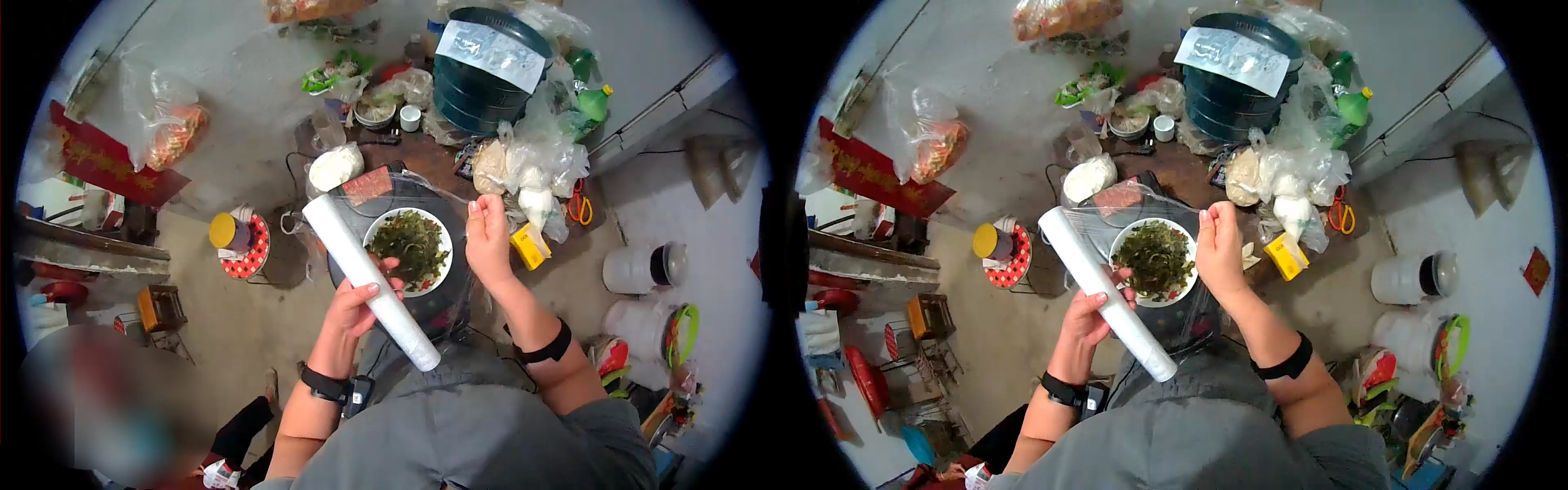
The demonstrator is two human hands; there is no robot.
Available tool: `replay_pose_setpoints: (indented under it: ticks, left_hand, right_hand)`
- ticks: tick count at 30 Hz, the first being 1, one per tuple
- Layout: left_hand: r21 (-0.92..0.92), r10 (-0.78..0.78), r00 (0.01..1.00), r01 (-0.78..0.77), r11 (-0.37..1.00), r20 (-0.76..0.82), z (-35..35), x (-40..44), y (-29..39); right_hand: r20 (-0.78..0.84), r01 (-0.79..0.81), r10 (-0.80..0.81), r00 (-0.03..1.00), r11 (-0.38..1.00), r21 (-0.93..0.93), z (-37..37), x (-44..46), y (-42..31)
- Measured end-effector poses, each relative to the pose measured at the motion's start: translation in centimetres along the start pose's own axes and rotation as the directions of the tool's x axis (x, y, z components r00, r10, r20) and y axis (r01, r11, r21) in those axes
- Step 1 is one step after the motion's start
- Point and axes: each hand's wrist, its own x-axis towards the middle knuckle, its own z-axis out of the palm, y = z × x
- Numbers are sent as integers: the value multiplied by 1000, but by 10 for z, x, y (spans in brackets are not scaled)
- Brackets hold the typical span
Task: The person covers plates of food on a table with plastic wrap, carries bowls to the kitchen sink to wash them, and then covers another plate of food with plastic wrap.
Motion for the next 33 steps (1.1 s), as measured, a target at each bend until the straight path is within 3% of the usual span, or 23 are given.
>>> replay_pose_setpoints:
  ticks: [3, 4, 5, 12, 15, 17, 18, 19, 21, 23, 25, 26, 27, 29, 31, 33]
  left_hand:
    - [-26, -51, 996, 50, 998, -71, -32, 16, 3]
    - [71, -5, 991, 15, 997, -136, -31, 19, 6]
    - [71, -4, 990, 14, 997, -141, -31, 22, 8]
    - [-84, -65, 998, 65, 994, 7, -54, 26, 14]
    - [-97, -40, 999, 40, 994, 3, -64, 31, 12]
    - [-61, -46, 997, 43, 997, -56, -67, 32, 13]
    - [-19, -44, 993, 42, 999, -108, -67, 33, 14]
    - [-19, -46, 993, 44, 999, -110, -65, 32, 15]
    - [-2, -85, 987, 85, 996, -134, -59, 30, 21]
    - [49, -72, 986, 80, 996, -152, -67, 29, 21]
    - [104, -52, 985, 70, 992, -167, -79, 31, 24]
    - [65, -49, 987, 59, 996, -153, -85, 31, 28]
    - [26, -45, 990, 48, 999, -136, -87, 32, 31]
    - [55, -42, 988, 50, 997, -149, -83, 31, 32]
    - [39, -62, 990, 68, 997, -130, -79, 28, 34]
    - [37, -80, 986, 86, 996, -148, -77, 24, 38]
  right_hand:
    - [9, -37, 37, 999, 999, 2, 2, 10, 0]
    - [39, -71, 69, 997, 996, 49, 2, 14, 2]
    - [15, -8, 8, 1000, 1000, 4, 3, 17, 2]
    - [28, -130, 130, 991, 991, 20, 7, 33, 28]
    - [43, -125, 125, 991, 992, 14, 6, 35, 38]
    - [42, -210, 206, 978, 970, 123, 4, 37, 42]
    - [50, -353, 350, 935, 916, 189, 3, 41, 41]
    - [50, -355, 352, 935, 915, 189, 0, 42, 37]
    - [293, -652, 584, 757, 703, 284, -7, 45, 24]
    - [392, -713, 602, 696, 642, 280, -13, 44, 24]
    - [663, -832, 588, 463, 546, 97, -20, 45, 19]
    - [693, -770, 531, 488, 636, 55, -22, 43, 16]
    - [697, -770, 527, 486, 635, 57, -20, 44, 8]
    - [710, -541, 645, 281, 718, -438, -19, 47, -6]
    - [771, -495, 581, 263, 767, -409, -23, 42, 6]
    - [825, -477, 425, 373, 850, -222, -27, 40, 22]
